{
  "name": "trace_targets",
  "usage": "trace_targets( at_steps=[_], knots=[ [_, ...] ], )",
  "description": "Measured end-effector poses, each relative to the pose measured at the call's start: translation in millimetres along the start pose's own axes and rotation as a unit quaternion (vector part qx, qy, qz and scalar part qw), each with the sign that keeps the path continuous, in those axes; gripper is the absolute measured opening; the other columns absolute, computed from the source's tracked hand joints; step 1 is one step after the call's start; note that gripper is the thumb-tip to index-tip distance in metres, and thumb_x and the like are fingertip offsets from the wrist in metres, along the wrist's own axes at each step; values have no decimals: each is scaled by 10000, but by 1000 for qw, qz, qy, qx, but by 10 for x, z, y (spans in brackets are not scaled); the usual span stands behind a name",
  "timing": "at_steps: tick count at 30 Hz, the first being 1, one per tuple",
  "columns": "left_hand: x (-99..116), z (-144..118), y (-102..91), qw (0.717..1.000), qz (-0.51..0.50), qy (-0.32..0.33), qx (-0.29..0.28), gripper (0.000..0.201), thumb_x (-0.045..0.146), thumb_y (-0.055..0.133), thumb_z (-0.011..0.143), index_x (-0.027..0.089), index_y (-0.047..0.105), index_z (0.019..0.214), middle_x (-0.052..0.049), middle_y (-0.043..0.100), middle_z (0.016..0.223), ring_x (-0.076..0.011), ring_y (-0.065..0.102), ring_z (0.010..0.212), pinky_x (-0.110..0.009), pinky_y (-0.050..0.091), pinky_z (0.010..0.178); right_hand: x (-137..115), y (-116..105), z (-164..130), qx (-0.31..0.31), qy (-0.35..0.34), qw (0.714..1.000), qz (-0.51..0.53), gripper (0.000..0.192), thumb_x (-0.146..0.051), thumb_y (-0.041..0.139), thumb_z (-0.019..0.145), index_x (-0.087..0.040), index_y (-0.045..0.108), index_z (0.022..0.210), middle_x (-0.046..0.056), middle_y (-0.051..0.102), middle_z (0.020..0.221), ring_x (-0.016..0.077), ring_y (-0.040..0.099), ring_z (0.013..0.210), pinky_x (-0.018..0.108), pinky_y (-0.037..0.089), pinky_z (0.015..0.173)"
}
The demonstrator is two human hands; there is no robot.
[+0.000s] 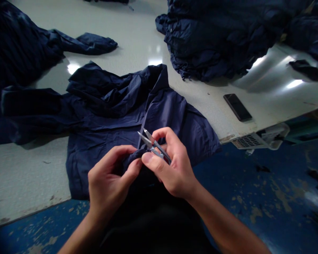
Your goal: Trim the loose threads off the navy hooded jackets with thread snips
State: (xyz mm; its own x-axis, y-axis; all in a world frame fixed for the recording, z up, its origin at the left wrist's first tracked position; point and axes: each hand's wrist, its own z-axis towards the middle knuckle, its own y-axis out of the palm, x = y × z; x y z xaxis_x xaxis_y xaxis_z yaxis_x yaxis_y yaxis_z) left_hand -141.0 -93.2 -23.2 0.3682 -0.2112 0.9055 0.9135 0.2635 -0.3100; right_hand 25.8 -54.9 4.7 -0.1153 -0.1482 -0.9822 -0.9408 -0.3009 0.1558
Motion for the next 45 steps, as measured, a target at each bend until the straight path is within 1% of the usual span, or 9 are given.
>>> trace_targets(
  at_steps=[3, 6, 9, 14, 19, 28, 37, 42, 45],
  knots=[
    [20, 14, 7, 1000, 14, 5, 24, 154, 126, 747, 871, 233, 692, 966, 77, 714, 867, -79, 669, 777, -161, 516, 741, -155, -109, -70, -5, -59, 982, -181, 172, -285, 722, 983, -272, 592, 1096, -97, 525, 631, 80, 455, 450, 214, 326, 430],
    [14, 16, 17, 999, 18, 20, 32, 169, 107, 741, 857, 229, 664, 945, 83, 685, 854, -72, 656, 774, -150, 514, 755, -230, -151, -125, -26, -137, 925, -352, 182, -269, 762, 962, -227, 668, 1112, -58, 640, 708, 89, 545, 528, 229, 409, 518],
    [-9, 21, 30, 999, 14, 32, 27, 201, 90, 740, 846, 231, 645, 953, 87, 673, 862, -70, 655, 791, -148, 518, 782, -224, -140, -143, -59, -182, 892, -411, 159, -284, 743, 993, -180, 717, 1109, -24, 716, 778, 98, 629, 599, 227, 461, 612],
    [-23, 48, 34, 998, 22, 52, 18, 217, 84, 743, 839, 229, 627, 952, 82, 671, 860, -76, 659, 786, -159, 527, 779, -206, -145, -125, -88, -171, 884, -425, 172, -304, 704, 1031, -139, 736, 997, -17, 687, 729, 96, 646, 606, 238, 428, 607],
    [-25, 39, 28, 999, 21, 50, 4, 221, 97, 761, 845, 230, 635, 968, 69, 680, 865, -90, 665, 782, -178, 532, 767, -229, -177, -108, -101, -179, 879, -430, 150, -271, 703, 1029, -130, 734, 988, -4, 706, 769, 97, 629, 599, 247, 418, 605],
    [-68, -4, 21, 998, 8, 59, -12, 244, 138, 785, 864, 235, 627, 1023, 40, 691, 908, -123, 678, 830, -229, 551, 803, -199, -197, -113, -102, -193, 873, -437, 132, -296, 688, 1036, -177, 729, 997, 61, 805, 945, 149, 714, 687, 268, 461, 639],
    [-77, -23, 29, 998, 2, 53, -14, 239, 142, 782, 862, 241, 623, 1012, 46, 683, 907, -117, 671, 828, -220, 541, 796, -205, -177, -120, -100, -203, 864, -449, 127, -304, 696, 1033, -185, 723, 997, 52, 795, 885, 148, 689, 648, 278, 457, 620],
    [-61, -30, 10, 998, 5, 59, -14, 241, 138, 774, 863, 234, 619, 1020, 43, 677, 909, -121, 667, 828, -225, 541, 793, -202, -180, -136, -107, -204, 870, -437, 55, -230, 709, 1010, -179, 728, 1022, 47, 787, 893, 153, 704, 681, 277, 472, 644],
    [-33, -29, 8, 998, 10, 55, -3, 231, 120, 757, 864, 230, 614, 1010, 41, 661, 896, -125, 656, 813, -235, 535, 785, -221, -165, -169, -87, -190, 891, -402, 56, -226, 728, 994, -203, 733, 1045, 19, 757, 839, 151, 683, 664, 274, 482, 635]
  ],
)
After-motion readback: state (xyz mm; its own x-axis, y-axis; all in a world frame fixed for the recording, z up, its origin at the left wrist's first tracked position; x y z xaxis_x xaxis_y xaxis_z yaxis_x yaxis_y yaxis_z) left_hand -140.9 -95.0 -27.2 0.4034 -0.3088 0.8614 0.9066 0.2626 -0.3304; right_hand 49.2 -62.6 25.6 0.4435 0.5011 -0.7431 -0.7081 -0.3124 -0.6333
